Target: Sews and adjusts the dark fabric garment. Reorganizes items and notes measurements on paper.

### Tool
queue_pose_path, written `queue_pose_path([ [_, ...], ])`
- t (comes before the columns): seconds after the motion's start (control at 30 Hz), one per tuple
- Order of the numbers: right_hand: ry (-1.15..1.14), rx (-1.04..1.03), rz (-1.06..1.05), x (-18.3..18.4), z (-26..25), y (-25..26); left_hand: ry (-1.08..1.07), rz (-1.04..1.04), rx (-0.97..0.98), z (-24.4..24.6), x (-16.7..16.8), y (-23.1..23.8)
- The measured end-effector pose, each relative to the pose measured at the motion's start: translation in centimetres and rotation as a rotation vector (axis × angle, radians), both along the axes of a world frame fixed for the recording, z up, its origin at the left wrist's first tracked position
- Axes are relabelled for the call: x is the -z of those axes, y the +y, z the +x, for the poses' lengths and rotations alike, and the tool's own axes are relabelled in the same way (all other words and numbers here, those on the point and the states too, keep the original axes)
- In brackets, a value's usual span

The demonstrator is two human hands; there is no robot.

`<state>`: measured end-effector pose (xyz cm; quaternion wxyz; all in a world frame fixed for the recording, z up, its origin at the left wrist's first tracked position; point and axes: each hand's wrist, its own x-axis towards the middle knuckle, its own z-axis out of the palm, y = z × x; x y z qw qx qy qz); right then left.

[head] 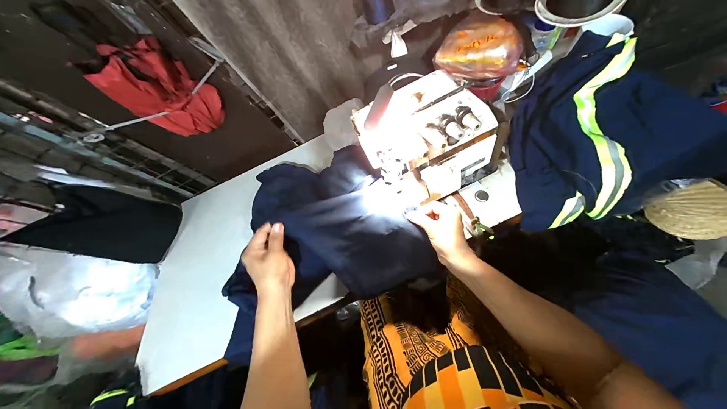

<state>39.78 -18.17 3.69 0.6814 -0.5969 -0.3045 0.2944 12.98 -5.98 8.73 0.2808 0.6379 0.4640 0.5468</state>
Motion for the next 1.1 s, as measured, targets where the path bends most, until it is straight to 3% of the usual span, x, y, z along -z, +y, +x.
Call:
queue_pose_path([
  [0.1,-0.036,0.005,0.008,0.7,-0.5,-0.1,0.270,-0.266,0.087,1.1,0.0,-0.5],
  [0.17,-0.044,-0.037,-0.010,1.2,-0.5,-1.1,0.343,-0.302,0.065,2.5,1.0,-3.2],
  [0.3,-0.025,-0.099,0.015,2.5,-0.8,-3.7,0.125,-0.408,-0.042,5.0,4.0,-6.8],
  [0.47,-0.210,-0.168,-0.089,2.3,0.1,-4.2,-0.201,-0.462,-0.015,4.7,3.9,-5.5],
  [0.73,-0.347,-0.105,-0.069,1.7,0.2,-3.6,-0.180,-0.504,-0.033,4.3,3.0,-4.7],
  [1.1,-0.285,-0.081,-0.111,1.1,0.2,-3.8,-0.122,-0.550,-0.031,4.8,2.7,-3.9],
])
